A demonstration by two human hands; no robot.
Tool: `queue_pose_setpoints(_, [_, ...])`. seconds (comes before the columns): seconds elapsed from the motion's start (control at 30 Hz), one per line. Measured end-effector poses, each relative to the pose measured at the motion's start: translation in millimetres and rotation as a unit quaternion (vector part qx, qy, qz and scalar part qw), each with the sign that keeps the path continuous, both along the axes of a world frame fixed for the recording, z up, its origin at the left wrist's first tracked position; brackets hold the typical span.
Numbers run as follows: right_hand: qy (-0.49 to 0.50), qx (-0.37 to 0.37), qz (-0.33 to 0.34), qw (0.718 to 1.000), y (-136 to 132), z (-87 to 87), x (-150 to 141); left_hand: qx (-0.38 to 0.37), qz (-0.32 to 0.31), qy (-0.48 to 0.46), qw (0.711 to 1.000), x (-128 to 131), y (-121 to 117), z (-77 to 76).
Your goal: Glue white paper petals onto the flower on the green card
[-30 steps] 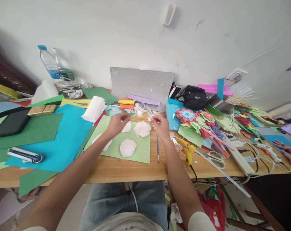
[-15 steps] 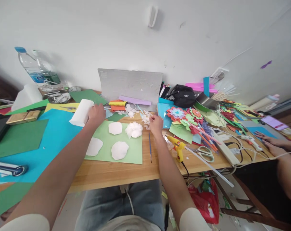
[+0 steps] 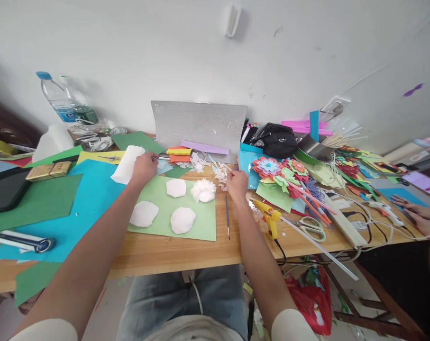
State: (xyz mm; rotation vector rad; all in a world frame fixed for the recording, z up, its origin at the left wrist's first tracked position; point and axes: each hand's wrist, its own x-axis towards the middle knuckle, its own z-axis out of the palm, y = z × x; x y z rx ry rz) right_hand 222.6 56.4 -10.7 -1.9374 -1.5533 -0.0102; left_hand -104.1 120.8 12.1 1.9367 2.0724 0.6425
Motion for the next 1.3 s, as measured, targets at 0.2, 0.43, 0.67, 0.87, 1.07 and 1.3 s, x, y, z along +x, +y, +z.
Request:
queue_pose_setpoints(0.2, [0.024, 0.039, 0.001, 0.999, -2, 0.4, -3, -0.064, -0.009, 0.111, 0.992, 14, -1, 4.1])
queue_pose_setpoints(0.43, [0.026, 0.08, 0.001, 0.997, -8, 7.0, -5, -0.048, -0.025, 0.137, 0.989, 23, -6, -0.6])
queue_pose_setpoints(0.67, [0.065, 0.093, 0.038, 0.993, -14, 15.7, -12, 0.019, -0.066, 0.06, 0.996, 29, -21, 16.4])
queue_pose_setpoints(0.87, [0.268, 0.069, 0.118, 0.954, -21, 20.8, -27, -0.05, -0.106, -0.276, 0.954, 54, -51, 32.7])
queue_pose_setpoints(1.07, [0.478, -0.077, 0.231, 0.844, -42, 35.7, -56, -0.24, -0.217, -0.558, 0.765, 85, -82, 27.9])
queue_pose_setpoints(1.3, [0.512, -0.08, 0.232, 0.823, -51, 36.2, -64, -0.285, -0.23, -0.609, 0.703, 96, -94, 12.1])
